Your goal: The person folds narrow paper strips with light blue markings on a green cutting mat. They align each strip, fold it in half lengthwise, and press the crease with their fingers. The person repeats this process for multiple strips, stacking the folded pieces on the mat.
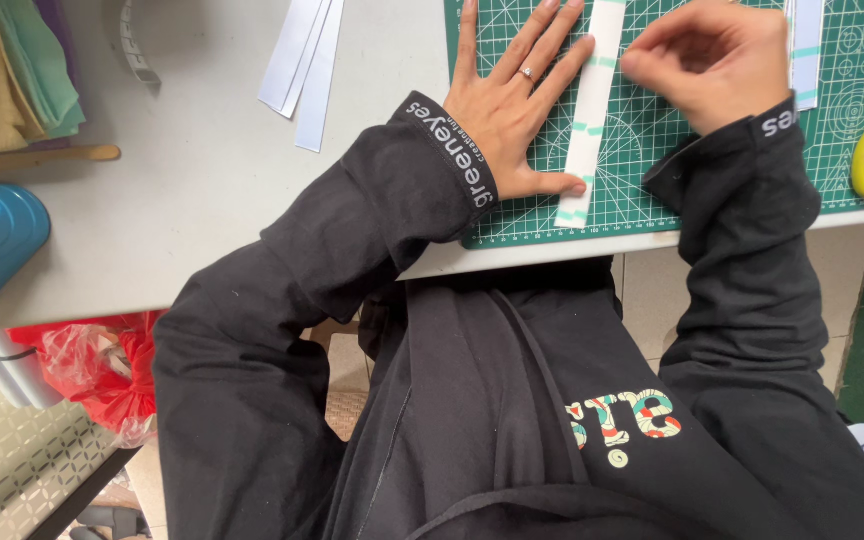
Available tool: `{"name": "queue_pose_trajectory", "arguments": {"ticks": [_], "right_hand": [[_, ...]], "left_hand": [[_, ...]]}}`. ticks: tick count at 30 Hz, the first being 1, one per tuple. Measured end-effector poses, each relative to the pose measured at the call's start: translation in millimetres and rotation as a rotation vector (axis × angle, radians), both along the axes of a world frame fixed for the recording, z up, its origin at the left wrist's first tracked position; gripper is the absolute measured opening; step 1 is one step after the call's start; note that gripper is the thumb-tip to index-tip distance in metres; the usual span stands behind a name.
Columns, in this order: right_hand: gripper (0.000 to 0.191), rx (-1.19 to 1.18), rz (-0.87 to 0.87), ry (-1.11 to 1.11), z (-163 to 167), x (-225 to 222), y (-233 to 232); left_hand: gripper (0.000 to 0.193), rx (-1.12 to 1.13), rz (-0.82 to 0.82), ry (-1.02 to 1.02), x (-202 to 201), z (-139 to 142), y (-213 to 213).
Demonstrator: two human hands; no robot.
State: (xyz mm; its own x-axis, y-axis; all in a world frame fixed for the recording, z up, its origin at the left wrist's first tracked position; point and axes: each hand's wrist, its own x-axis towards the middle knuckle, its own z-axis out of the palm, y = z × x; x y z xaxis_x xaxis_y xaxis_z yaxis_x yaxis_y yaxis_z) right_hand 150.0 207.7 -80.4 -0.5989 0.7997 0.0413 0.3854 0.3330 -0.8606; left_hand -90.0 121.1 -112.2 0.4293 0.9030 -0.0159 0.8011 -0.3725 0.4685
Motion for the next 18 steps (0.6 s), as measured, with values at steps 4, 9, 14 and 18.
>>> {"name": "queue_pose_trajectory", "arguments": {"ticks": [4,9,14,18], "right_hand": [[0.009,-0.051,-0.048,0.036,1.0,1.9,0.2],[0.008,0.002,-0.137,-0.019,1.2,-4.1,-8.0],[0.008,0.451,0.062,-0.088,2.1,-6.1,-9.6],[0.011,0.534,0.037,-0.13,-0.4,-2.4,-15.2]], "left_hand": [[0.121,0.058,-0.059,-0.051,-7.2,-6.9,0.4],[0.094,0.124,-0.121,-0.104,-13.1,-15.3,2.4],[0.058,0.181,-0.146,-0.21,-16.3,-19.7,7.7],[0.058,0.122,-0.129,-0.241,-17.3,-24.7,12.3]]}}
